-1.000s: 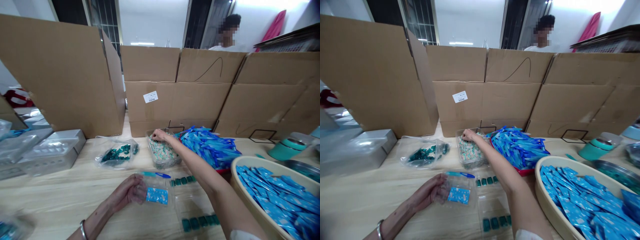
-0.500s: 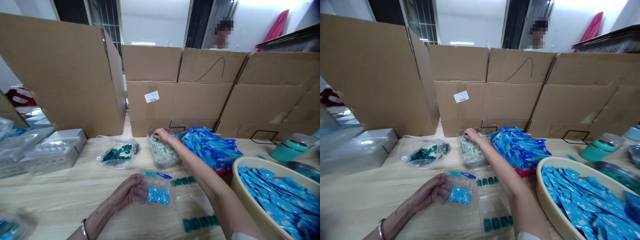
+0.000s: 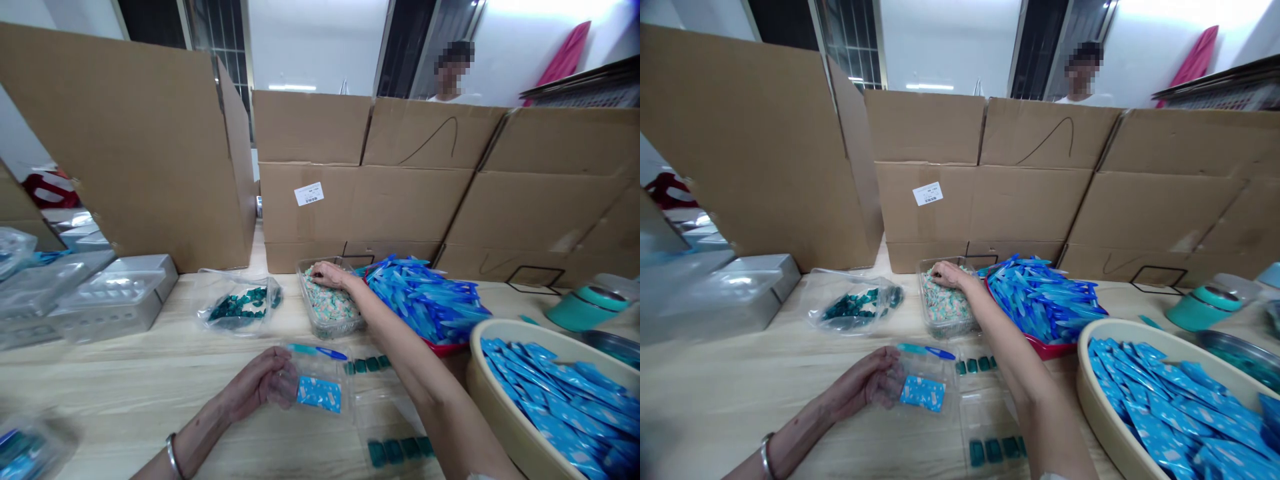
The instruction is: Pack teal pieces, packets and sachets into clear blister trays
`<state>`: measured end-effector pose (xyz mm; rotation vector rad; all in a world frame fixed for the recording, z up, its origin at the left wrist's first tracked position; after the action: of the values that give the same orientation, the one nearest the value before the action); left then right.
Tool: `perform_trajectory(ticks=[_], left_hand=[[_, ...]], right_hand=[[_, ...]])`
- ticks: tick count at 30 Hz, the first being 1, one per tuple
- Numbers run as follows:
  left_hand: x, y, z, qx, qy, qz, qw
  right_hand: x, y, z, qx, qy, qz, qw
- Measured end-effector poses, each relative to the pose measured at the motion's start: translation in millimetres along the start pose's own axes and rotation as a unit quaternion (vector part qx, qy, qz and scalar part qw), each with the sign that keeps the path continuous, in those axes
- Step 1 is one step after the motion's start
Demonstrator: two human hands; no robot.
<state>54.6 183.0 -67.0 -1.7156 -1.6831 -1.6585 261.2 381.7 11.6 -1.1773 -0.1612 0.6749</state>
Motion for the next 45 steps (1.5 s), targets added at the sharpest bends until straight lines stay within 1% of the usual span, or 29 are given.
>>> perform_trajectory(ticks=[3,8,12,16,21,24,26,30,35,37,40,43,45], left_hand=[[0,-0.1,0,0.001,0.001,-0.002,1.0],[-1,-0.9,1,0.003,0.001,0.005,1.0],[0,0.6,0,0.003,0.003,0.003,1.0],[1,1.2,-1,0.005,0.004,-0.004,1.0],[0,1.4,-1,0.001,0.009,0.004,1.0],[0,1.5,-1,0.002,0.009,0.001,1.0],[1,1.9,-1,0.001,0.008,-0.002,1.0],[2,2.5,-2,-0.001,0.005,0.004,1.0],[1,2.7,-3,-0.004,0.004,0.005,1.0],[1,2.7,-3,-0.009,0.006,0.002,1.0],[1,1.7,-3,-0.008,0.004,0.0,1.0],[1,0.4,-3,0.001,0.006,0.0,1.0],[1,0.5,-2,0.002,0.006,0.0,1.0]], right_hand=[[-4,1,1,-0.001,0.0,-0.004,1.0],[-10,2,5,0.025,0.033,0.013,0.999],[-3,-1,8,0.063,0.088,0.068,0.992],[8,-11,5,0.089,0.152,0.147,0.973],[8,-24,-7,0.082,0.179,0.225,0.954],[6,-26,-14,0.075,0.185,0.236,0.951],[4,-24,-15,0.068,0.187,0.226,0.954],[2,-13,-13,0.046,0.178,0.18,0.966],[3,-3,-14,0.04,0.166,0.124,0.977],[0,-4,-16,0.044,0.141,0.106,0.983],[-10,-7,-20,0.04,0.08,0.085,0.992],[-24,-7,-27,0.01,0.02,0.083,0.996],[-31,-6,-32,-0.011,0.0,0.101,0.995]])
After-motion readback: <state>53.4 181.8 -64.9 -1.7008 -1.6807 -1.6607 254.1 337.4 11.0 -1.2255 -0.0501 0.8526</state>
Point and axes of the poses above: each hand's wrist, its own z-axis towards the middle knuckle, its own y-axis out of the palm, x = y × z, the point moved 5 cm from there along z, towards the middle knuckle, and after that the axes turned 11 degrees about x, right-handed, at the moved point
